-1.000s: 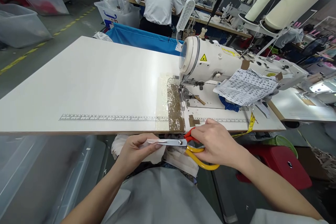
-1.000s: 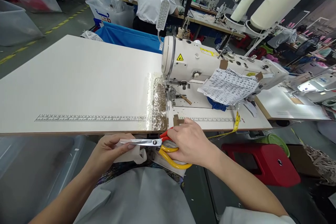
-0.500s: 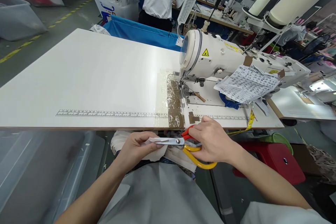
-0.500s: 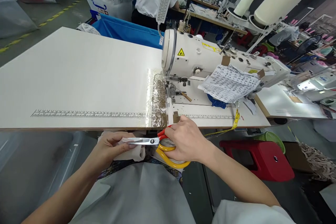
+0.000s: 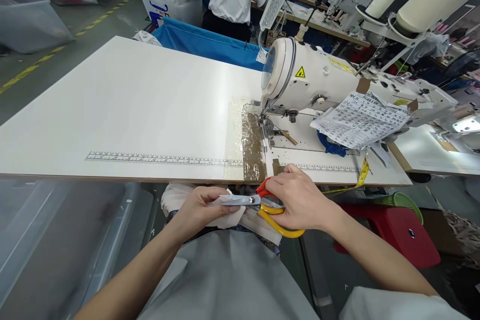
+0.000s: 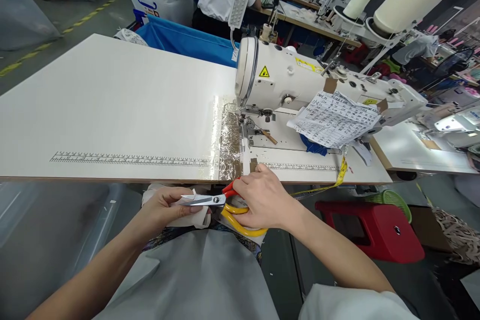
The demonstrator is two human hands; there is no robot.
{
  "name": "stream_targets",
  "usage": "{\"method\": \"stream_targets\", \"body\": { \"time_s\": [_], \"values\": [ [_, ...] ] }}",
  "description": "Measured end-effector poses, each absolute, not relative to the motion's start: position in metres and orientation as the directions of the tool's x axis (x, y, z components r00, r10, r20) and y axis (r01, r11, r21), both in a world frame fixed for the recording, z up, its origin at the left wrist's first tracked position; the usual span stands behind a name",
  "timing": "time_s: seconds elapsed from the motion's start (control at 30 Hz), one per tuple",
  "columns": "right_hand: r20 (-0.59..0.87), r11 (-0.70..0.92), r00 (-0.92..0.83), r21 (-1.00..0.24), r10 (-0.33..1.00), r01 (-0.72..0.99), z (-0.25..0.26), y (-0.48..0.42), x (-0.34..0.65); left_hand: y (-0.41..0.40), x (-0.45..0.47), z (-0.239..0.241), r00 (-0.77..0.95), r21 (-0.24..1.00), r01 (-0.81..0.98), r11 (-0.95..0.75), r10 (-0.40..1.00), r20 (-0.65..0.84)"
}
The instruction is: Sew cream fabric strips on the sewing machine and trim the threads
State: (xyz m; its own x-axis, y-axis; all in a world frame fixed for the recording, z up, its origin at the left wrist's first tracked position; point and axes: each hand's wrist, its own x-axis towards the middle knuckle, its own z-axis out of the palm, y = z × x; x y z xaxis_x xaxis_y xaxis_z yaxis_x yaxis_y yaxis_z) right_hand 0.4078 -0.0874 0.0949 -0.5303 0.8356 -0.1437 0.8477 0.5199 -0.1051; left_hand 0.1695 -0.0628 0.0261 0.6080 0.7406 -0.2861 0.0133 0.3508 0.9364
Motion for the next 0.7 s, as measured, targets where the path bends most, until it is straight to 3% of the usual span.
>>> {"method": "stream_targets", "body": {
  "time_s": [0.43,0.6,0.7],
  "values": [
    [-0.182,0.517,-0.537,-0.149,0.824,0.843,0.084,-0.083,0.416,-0.063,0.170,0.019,0.615,0.909,0.045,0.414,0.706,-0.352],
    [-0.222,0.422,-0.493,-0.301,0.841,0.855,0.083,-0.081,0.417,-0.062,0.171,0.013,0.593,0.885,0.058,0.462,0.698,-0.403],
    [-0.185,0.228,-0.311,-0.364,0.932,0.903,0.079,-0.076,0.435,-0.061,0.169,0.012,0.592,0.912,0.075,0.402,0.719,-0.366]
  ]
}}
